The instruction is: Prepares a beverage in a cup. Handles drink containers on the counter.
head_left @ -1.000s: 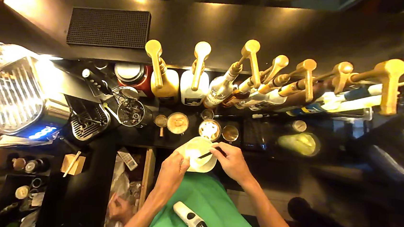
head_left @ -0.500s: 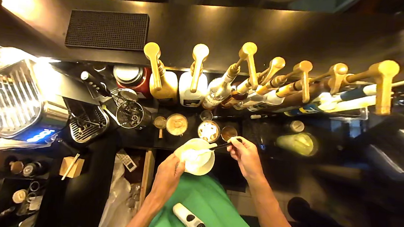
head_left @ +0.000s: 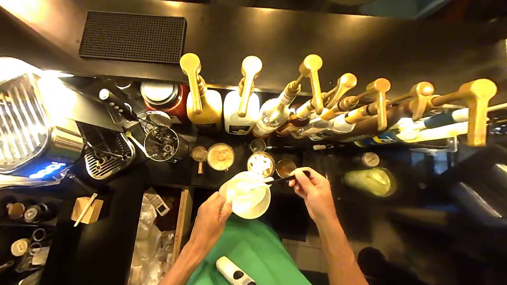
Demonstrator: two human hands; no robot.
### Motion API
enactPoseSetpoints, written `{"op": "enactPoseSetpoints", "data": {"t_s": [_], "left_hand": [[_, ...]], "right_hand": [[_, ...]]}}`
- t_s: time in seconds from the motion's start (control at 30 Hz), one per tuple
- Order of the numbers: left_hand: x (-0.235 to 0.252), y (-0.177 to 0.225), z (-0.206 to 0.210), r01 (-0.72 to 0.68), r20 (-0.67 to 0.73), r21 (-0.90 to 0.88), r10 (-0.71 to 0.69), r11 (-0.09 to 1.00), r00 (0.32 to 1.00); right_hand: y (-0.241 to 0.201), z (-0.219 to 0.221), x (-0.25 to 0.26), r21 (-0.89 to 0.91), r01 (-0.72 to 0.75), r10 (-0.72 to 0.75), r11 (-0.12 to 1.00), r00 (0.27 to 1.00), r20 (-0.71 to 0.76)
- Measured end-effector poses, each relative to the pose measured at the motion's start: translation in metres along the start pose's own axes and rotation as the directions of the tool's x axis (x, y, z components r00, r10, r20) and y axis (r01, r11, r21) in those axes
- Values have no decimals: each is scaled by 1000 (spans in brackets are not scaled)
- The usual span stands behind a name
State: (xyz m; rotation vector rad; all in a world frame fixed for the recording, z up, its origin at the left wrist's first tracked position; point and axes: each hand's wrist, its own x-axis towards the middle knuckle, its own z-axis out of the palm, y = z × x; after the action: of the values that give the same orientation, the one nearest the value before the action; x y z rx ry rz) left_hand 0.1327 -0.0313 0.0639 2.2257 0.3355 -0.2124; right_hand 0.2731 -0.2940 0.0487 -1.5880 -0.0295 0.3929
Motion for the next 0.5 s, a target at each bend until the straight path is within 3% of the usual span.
{"op": "enactPoseSetpoints", "data": {"t_s": [0.1,0.23,0.4,0.5], "left_hand": [[-1,-1,1,7,1,-10,-7,1000,1000],[-1,2,2,5,7,23,-5,1000,1000],[-2,4,3,16,25,44,-17,999,1000],[-3,3,2,26,38,46,-28,999,999]], "right_hand": [[-8,2,-6,-334,363,-280,870,921,272],[-16,27,-8,-443,592,-432,673,802,414],[4,63,-10,-598,581,-277,552,805,525],[0,69,-10,-616,397,-142,681,896,420]]}}
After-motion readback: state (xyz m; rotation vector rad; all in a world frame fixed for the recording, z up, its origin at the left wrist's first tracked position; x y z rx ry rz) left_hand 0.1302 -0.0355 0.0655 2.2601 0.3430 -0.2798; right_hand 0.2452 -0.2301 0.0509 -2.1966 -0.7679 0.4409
